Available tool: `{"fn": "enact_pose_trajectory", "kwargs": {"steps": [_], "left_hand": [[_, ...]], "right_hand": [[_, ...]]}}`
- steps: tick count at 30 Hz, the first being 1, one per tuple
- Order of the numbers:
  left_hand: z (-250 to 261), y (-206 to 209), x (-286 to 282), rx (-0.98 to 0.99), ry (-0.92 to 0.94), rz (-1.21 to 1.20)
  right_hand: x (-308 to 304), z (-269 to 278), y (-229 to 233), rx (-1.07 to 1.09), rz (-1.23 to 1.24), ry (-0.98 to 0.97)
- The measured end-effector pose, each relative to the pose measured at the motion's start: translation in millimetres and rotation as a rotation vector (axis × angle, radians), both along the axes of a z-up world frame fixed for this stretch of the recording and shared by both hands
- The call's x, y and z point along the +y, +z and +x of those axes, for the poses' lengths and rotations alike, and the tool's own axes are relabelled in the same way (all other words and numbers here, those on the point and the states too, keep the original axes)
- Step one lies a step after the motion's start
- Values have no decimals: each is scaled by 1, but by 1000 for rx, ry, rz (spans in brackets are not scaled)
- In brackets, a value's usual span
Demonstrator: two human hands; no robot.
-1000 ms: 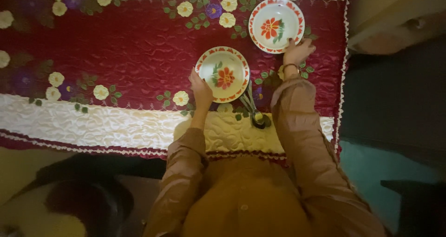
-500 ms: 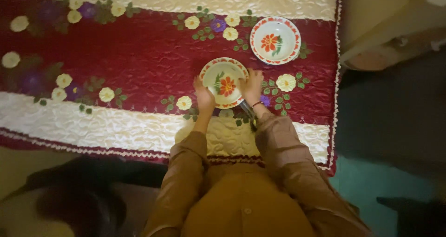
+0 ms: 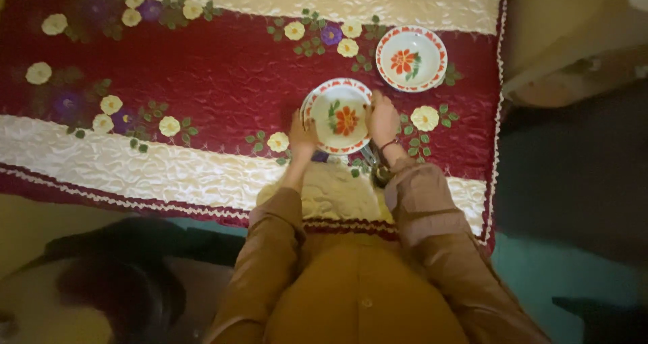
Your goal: The recorder is stacking and organizing various plates, bowls, and spoons on a table.
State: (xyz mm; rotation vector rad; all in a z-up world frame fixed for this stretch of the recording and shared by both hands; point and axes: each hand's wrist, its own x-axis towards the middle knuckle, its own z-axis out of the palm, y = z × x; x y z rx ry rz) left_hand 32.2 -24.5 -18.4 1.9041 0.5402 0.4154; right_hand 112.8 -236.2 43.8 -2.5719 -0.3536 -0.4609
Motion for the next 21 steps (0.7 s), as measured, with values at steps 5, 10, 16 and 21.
{"fn": "enact_pose_trajectory", "kwargs": {"steps": [5, 10, 16, 21], "left_hand": [[3, -12, 14, 6, 66, 106], [1, -9, 15, 25, 74, 137], [-10, 34, 4, 12, -31, 198], [-4, -18, 2, -140, -107, 423]], "right_hand": [[-28, 27, 3, 245, 202, 14], [-84, 88, -66, 267, 521, -125], [-122, 95, -60, 549, 1641, -159], [-148, 127, -105, 605, 1675, -210]]}}
